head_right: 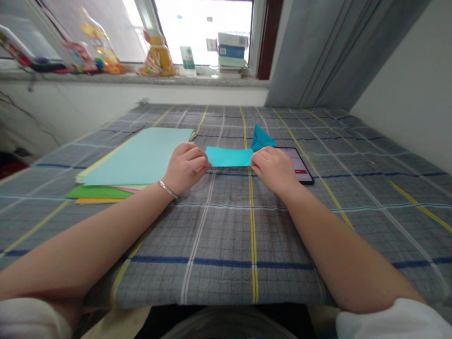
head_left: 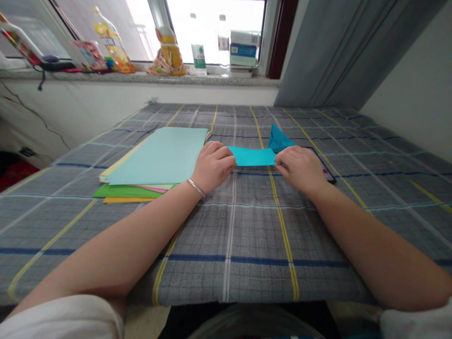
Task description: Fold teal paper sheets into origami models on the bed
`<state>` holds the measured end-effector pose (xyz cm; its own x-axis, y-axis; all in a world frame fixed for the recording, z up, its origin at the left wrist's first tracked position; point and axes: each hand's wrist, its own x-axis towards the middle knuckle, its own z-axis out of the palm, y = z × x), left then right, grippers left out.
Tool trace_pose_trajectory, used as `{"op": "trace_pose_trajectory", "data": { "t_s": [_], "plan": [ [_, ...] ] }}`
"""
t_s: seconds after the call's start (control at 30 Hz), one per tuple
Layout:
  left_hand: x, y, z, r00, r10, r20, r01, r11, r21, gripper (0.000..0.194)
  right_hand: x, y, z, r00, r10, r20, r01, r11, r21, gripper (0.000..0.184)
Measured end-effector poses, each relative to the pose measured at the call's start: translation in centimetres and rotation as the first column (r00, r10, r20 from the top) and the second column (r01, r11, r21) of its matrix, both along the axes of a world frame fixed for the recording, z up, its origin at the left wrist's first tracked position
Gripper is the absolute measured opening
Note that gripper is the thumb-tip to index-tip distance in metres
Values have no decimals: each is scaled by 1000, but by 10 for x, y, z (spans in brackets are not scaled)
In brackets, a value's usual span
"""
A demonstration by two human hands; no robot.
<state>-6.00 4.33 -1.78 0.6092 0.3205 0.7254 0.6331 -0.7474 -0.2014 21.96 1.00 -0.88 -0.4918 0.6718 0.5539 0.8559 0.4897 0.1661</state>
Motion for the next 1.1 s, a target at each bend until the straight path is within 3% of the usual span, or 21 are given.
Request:
{"op": "trace_pose_trajectory", "data": {
  "t_s": [0.17, 0.33, 0.43, 0.5, 0.57, 0.63, 0.73, 0.8, 0.93, 1.1],
  "plan": [
    [-5, 3, 1, 997, 54, -58, -57, 997, -53, 23, 8, 1, 4, 999, -33, -9, 33, 999, -36, 13],
    [-11, 5, -1, 972, -72, -226, 5, 959, -284, 14, 10, 5, 1, 991, -112, -74, 106, 990, -91, 11],
    [-8, 0, -2, 945, -109, -309, -26, 916, -400, 32, 5, 4, -2, 987, -155, -29, 148, 975, -168, 10],
    [-5, -2, -5, 955, -11, -297, -110, 915, -389, 40, 0, 2, -4, 988, -155, 13, 154, 966, -208, 14],
    [-3, -2, -11, 956, 174, -235, -250, 902, -353, 48, -6, 0, -6, 991, -128, 46, 135, 967, -216, 18],
    [-3, -1, -17, 921, 336, -197, -387, 847, -365, 58, -10, -2, -7, 992, -107, 69, 119, 972, -203, 21],
    [-5, 2, -23, 883, 402, -241, -469, 746, -474, 70, -15, -4, -10, 984, -152, 91, 169, 959, -229, 27],
    [-5, 3, -23, 886, 386, -257, -463, 719, -518, 72, -17, -4, -14, 980, -182, 79, 196, 942, -271, 32],
    [-2, 4, -18, 933, 316, -174, -358, 762, -539, 74, -16, 0, -23, 982, -168, -86, 134, 941, -309, 45],
    [-3, 10, -19, 950, 274, 148, -134, 788, -601, 65, -13, 8, -31, 913, -188, -362, 38, 922, -385, 65]
  ]
}}
